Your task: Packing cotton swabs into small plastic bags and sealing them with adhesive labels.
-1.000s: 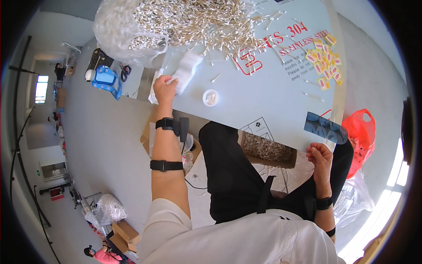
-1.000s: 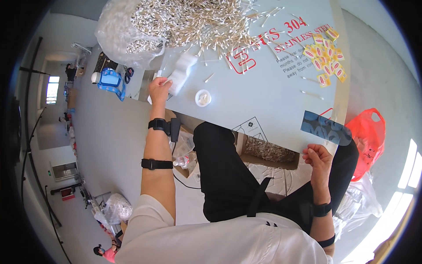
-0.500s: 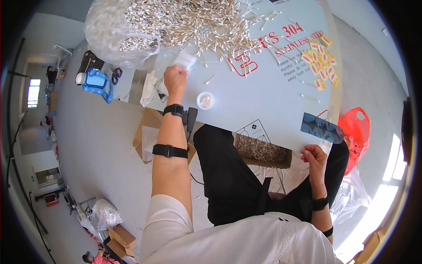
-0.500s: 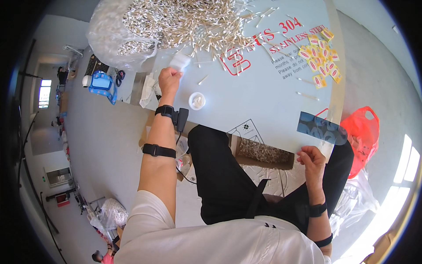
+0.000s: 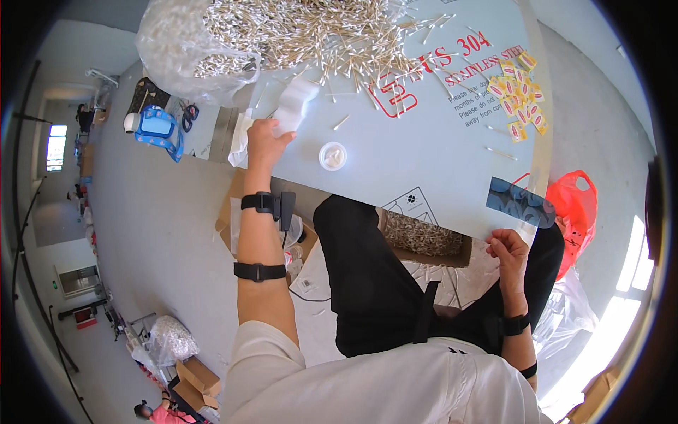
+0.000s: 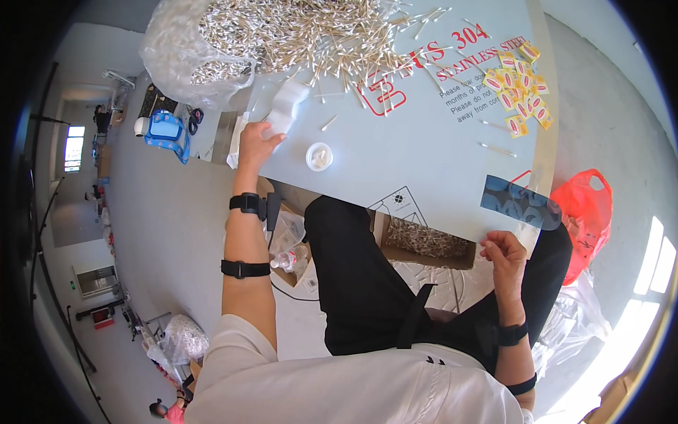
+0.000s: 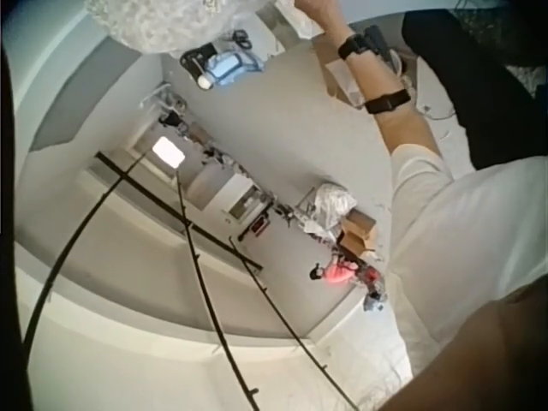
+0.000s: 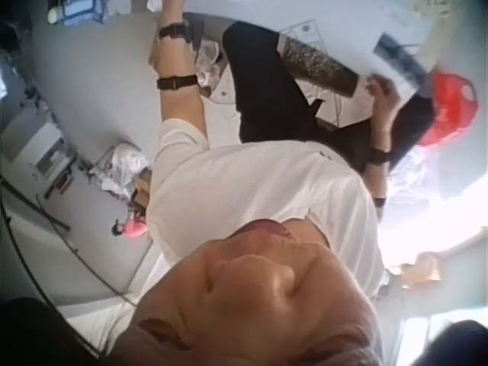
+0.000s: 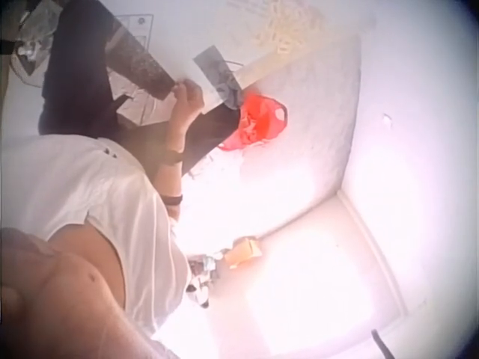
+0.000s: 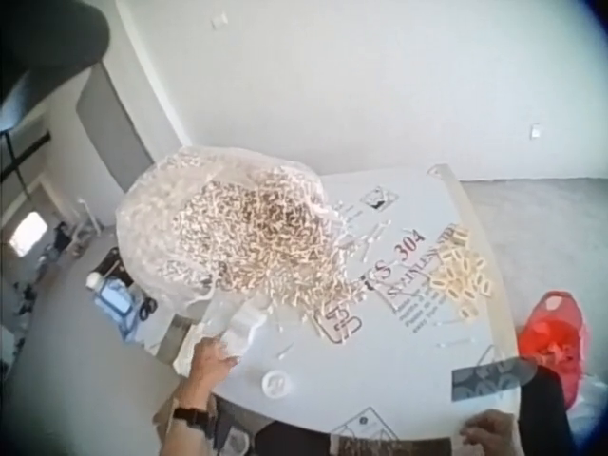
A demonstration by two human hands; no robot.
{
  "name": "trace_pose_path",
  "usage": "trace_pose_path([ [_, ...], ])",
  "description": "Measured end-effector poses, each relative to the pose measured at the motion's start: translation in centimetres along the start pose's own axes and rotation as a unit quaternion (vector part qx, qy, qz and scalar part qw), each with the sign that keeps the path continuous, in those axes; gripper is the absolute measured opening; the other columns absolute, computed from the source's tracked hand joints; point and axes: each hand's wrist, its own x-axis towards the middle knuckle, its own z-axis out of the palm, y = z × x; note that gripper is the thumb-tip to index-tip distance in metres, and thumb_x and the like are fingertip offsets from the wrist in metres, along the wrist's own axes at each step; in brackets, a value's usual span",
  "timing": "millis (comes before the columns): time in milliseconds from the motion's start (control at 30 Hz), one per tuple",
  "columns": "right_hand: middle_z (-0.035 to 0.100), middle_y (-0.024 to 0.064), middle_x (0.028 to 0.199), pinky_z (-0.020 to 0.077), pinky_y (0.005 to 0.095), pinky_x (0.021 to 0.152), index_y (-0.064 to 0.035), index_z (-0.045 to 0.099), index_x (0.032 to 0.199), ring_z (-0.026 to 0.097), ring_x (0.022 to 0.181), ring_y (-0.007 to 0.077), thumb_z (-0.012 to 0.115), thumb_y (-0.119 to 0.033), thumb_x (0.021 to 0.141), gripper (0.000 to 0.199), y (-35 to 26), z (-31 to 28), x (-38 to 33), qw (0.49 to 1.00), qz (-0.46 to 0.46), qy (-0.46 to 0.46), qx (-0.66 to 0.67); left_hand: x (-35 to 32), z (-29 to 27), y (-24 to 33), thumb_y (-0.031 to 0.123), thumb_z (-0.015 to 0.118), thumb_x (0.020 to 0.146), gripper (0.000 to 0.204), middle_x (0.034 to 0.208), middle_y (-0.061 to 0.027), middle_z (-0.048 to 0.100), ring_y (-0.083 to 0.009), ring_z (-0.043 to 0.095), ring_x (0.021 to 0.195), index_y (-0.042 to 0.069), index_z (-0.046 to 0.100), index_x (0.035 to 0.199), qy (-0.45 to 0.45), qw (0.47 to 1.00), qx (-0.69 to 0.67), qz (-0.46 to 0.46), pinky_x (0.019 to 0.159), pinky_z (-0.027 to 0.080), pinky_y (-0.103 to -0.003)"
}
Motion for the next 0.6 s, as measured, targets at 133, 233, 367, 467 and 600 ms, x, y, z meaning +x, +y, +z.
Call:
trace_pose_path([
  [133, 0.067, 0.0042, 0.085, 0.0484, 0.0218, 0.066, 0.0006, 0.063, 0.101, 0.061, 0.069, 0.0090, 0.060, -0.002, 0.090, 0.012, 0.2, 0.2, 0.0, 1.000, 0.000, -0.004, 0.005, -1.3, -0.1, 1.0, 0.012, 0.078, 0.067, 0.026, 0.095, -0.0190, 0.066, -0.0370, 0.062, 0.089, -0.002, 0.068, 0.086, 0.008, 0.997, 0.037, 0.068, 0.081, 0.049, -0.044],
  [233, 0.067, 0.0043, 0.085, 0.0486, 0.0220, 0.066, 0.0010, 0.063, 0.101, 0.061, 0.070, 0.0092, 0.060, -0.001, 0.089, 0.012, 0.1, 0.2, 0.0, 1.000, 0.004, -0.004, 0.005, -1.6, -0.4, 1.7, 0.007, 0.073, 0.070, 0.015, 0.089, -0.0198, 0.066, -0.0369, 0.062, 0.088, -0.002, 0.066, 0.080, 0.033, 0.998, 0.017, 0.049, 0.079, 0.049, -0.046],
  [367, 0.067, 0.0042, 0.085, 0.0483, 0.0219, 0.066, 0.0009, 0.063, 0.101, 0.061, 0.070, 0.0091, 0.061, -0.001, 0.089, 0.012, 0.2, 0.1, 0.1, 1.000, 0.001, -0.007, -0.005, -1.4, -0.6, 2.4, 0.004, 0.068, 0.073, 0.008, 0.084, -0.0206, 0.065, -0.0363, 0.062, 0.086, -0.002, 0.065, 0.076, 0.019, 0.999, 0.038, 0.030, 0.078, 0.049, -0.046],
  [467, 0.067, 0.0041, 0.085, 0.0481, 0.0218, 0.065, 0.0008, 0.063, 0.101, 0.061, 0.070, 0.0090, 0.060, -0.002, 0.089, 0.012, 0.2, 0.0, 0.1, 1.000, -0.003, -0.010, -0.008, -1.4, -0.7, 2.1, 0.005, 0.066, 0.074, 0.008, 0.089, -0.0163, 0.066, -0.0344, 0.062, 0.092, 0.000, 0.066, 0.079, -0.049, 0.991, 0.125, 0.016, 0.079, 0.049, -0.046],
  [600, 0.067, 0.0040, 0.085, 0.0477, 0.0216, 0.064, 0.0009, 0.063, 0.101, 0.061, 0.069, 0.0090, 0.060, -0.002, 0.089, 0.012, 0.5, 0.0, 0.1, 1.000, -0.005, -0.013, 0.004, -2.5, -0.2, 2.3, 0.007, 0.067, 0.072, 0.013, 0.098, -0.0083, 0.067, -0.0293, 0.058, 0.103, 0.004, 0.067, 0.084, 0.127, 0.980, 0.111, 0.105, 0.083, 0.045, -0.045],
])
